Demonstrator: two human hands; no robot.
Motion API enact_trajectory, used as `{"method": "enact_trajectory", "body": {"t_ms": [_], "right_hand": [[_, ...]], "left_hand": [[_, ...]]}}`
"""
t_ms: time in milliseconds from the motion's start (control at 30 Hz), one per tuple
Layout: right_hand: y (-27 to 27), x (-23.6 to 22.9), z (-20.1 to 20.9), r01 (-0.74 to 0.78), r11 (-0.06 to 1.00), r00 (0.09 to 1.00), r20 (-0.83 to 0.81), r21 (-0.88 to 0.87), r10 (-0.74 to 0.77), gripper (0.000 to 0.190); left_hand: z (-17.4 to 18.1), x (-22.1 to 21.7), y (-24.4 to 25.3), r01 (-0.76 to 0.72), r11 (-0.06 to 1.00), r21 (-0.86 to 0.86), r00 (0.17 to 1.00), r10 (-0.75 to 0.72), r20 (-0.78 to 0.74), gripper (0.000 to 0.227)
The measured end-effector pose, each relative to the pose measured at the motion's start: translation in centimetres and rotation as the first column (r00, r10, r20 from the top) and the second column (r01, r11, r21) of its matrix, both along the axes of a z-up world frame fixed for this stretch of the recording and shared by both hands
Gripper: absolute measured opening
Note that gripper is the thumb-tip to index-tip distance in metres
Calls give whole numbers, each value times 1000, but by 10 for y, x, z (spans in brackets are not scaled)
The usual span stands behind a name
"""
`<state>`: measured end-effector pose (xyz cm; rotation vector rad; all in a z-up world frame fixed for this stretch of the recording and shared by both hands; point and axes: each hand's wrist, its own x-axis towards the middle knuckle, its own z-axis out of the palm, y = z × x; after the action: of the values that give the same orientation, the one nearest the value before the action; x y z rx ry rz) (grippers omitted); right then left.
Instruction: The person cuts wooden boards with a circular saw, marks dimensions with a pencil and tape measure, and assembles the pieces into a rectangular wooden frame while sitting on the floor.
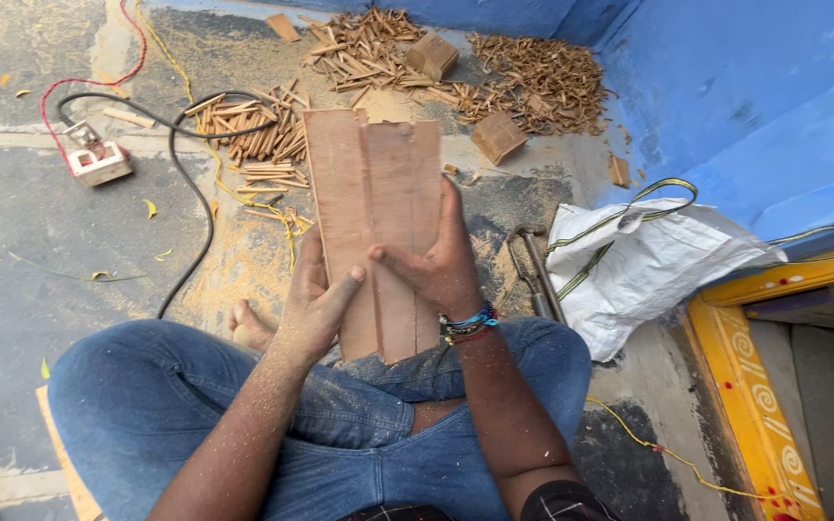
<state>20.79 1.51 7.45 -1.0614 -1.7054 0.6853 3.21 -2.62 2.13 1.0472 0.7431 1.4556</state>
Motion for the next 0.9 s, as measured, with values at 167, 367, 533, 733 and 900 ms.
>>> {"method": "enact_trajectory", "body": {"t_ms": [167,367,533,733,900], "right_hand": [[4,15,1,51,999,997,-62,-16,-52,102],[8,27,-4,60,995,998,11,75,-61,86],[6,25,-4,40,999,998,-55,9,-39,84],[4,19,-5,52,999,997,-54,17,-51,82],[4,16,-7,47,999,997,-57,3,-46,81]], "left_hand": [[-3,-3,3,11,1000,8,999,-10,-38,74],[-8,-2,-2,-12,1000,14,975,15,-222,74],[-6,-1,-3,26,999,38,972,-17,-232,70],[3,4,-5,-59,997,50,960,70,-270,70],[12,3,-5,-121,992,32,915,124,-384,69]]}}
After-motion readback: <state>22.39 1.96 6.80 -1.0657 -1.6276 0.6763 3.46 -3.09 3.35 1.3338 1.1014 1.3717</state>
